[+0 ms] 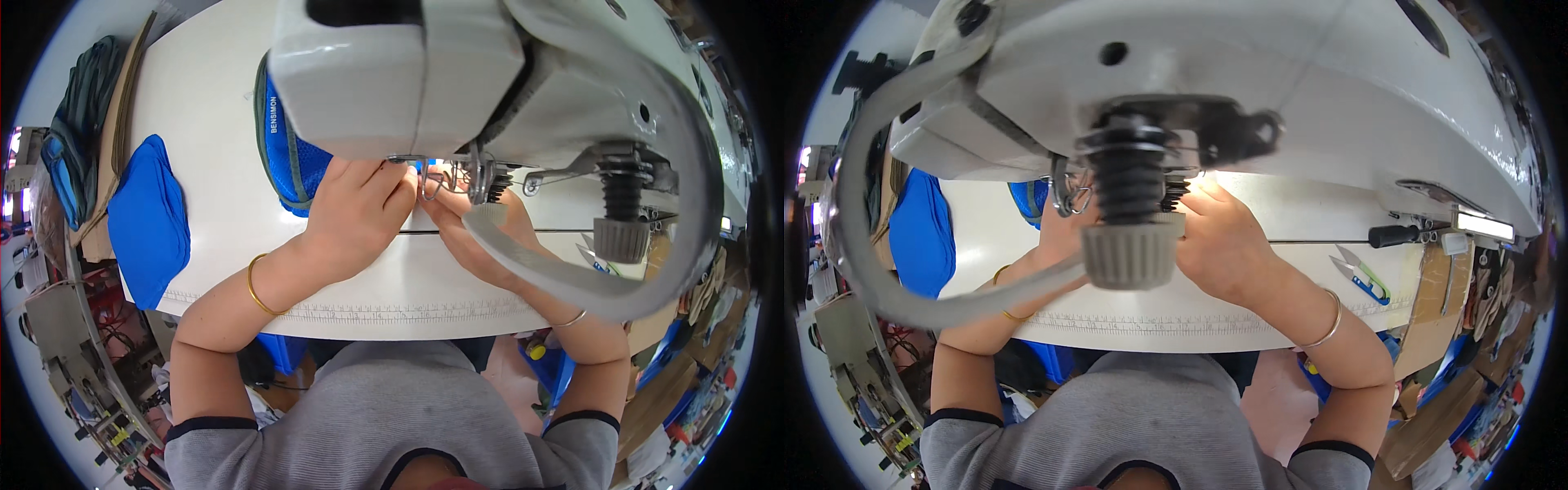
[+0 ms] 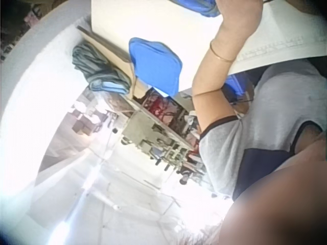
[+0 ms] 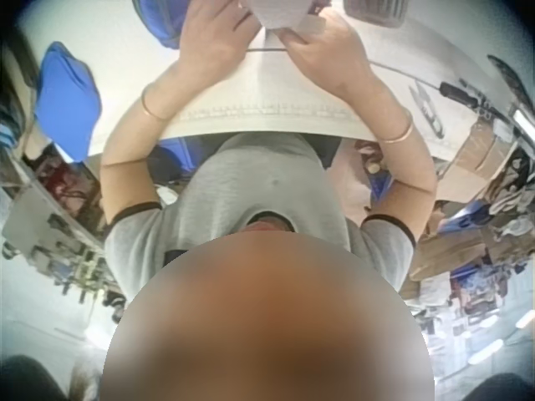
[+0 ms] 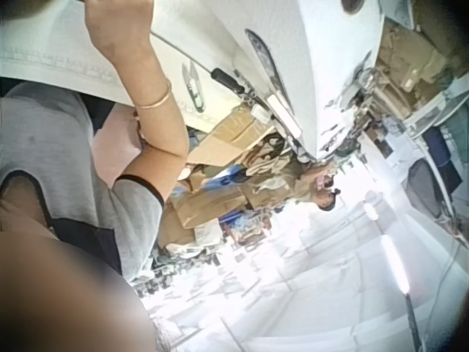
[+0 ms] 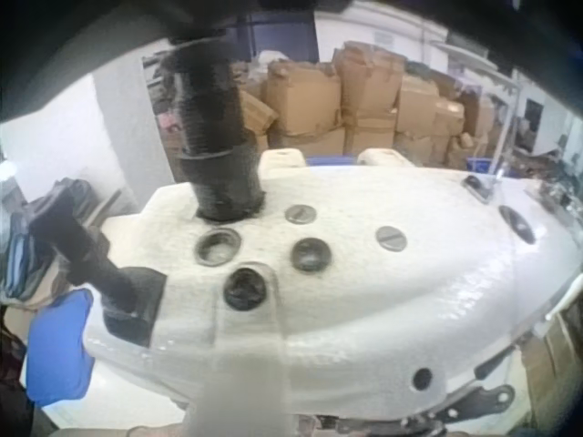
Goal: Sewing the edges and components of a blue mesh bag using an industrial sewing machine.
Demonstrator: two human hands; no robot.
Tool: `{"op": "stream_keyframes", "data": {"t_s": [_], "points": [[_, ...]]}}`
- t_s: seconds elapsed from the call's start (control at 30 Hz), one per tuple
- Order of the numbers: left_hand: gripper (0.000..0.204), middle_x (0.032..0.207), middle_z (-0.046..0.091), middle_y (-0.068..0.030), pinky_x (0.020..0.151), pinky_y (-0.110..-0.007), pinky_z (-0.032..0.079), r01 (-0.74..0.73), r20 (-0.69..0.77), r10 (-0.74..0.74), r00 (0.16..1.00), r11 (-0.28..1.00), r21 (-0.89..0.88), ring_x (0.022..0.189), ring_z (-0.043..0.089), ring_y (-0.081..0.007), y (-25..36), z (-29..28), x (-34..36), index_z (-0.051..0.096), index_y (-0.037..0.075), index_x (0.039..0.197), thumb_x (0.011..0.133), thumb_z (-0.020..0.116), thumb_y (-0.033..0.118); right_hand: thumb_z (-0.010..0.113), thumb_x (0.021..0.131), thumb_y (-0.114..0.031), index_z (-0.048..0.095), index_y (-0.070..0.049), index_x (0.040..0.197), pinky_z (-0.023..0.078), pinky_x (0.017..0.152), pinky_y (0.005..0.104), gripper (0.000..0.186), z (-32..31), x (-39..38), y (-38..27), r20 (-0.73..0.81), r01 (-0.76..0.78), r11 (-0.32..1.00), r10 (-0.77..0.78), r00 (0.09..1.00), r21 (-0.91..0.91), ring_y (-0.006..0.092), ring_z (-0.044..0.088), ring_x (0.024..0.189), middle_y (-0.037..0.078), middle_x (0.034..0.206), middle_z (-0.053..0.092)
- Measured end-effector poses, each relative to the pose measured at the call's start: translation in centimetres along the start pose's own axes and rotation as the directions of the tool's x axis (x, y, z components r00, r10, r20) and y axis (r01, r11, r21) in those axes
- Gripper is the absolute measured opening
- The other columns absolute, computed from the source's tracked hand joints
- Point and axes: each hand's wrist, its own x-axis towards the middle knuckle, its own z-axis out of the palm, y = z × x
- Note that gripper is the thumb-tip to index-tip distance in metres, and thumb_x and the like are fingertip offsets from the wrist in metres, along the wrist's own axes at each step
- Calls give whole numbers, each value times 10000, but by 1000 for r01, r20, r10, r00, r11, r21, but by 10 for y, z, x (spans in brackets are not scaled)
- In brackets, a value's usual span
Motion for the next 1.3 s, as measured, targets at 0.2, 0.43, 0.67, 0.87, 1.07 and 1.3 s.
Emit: {"op": "stream_keyframes", "data": {"t_s": [0.2, 0.43, 0.67, 0.87, 1.07, 1.3], "points": [[158, 870, 578, -71, 795, -400, 460, -63, 31, 61, 998, 996, 70, 925, 575, -252, -2, 2, -3, 602, 25, 778, 653, 677, 85, 669, 845, 35, 690, -34, 1070, 519, 596, 309, 236, 7, 1, 5, -73, -20, 999, 23, 997, 33, 219, 668, 724, 101, 912, 694], [113, 820, 574, -64, 748, -394, 441, 115, 26, -114, 993, 991, -72, 859, 579, -240, -4, 15, -6, 607, 46, 759, 670, 672, 72, 625, 801, 33, 698, -52, 1067, 534, 628, 304, 289, -3, -1, 7, 110, -33, 995, 44, 993, -96, 193, 674, 821, 44, 1215, 657], [183, 904, 619, -51, 774, -394, 409, 149, 75, -148, 986, 989, -7, 920, 575, -241, 1, 4, 1, 654, 39, 852, 673, 687, 63, 649, 657, -27, 588, -58, 735, 487, 711, 363, 104, 6, -1, 5, -4, 6, 994, -6, 1000, -112, 242, 539, 794, 48, 807, 530], [278, 944, 605, -83, 757, -405, 392, 116, 57, -128, 990, 978, 171, 919, 561, -278, 5, -21, 1, 676, 1, 915, 638, 664, -13, 622, 690, -20, 581, -52, 689, 483, 717, 370, 51, 16, 0, 9, -97, -15, 996, 6, 995, -85, 241, 528, 790, 54, 785, 509], [285, 958, 611, -101, 790, -416, 399, 66, 78, -82, 994, 979, 191, 928, 561, -294, -2, -22, 1, 666, -4, 911, 628, 648, -25, 619, 690, 4, 567, -36, 661, 474, 727, 381, 71, 14, 7, 2, -120, -106, 994, 100, 988, -40, 266, 530, 791, 71, 774, 518], [265, 929, 616, -114, 798, -411, 400, 108, 109, -128, 986, 978, 178, 928, 561, -299, -10, -10, -7, 652, -4, 915, 652, 633, -30, 632, 645, -5, 570, -64, 632, 456, 694, 370, 86, 10, 12, 0, -168, -55, 991, 34, 985, -120, 256, 525, 776, 53, 750, 512]]}}
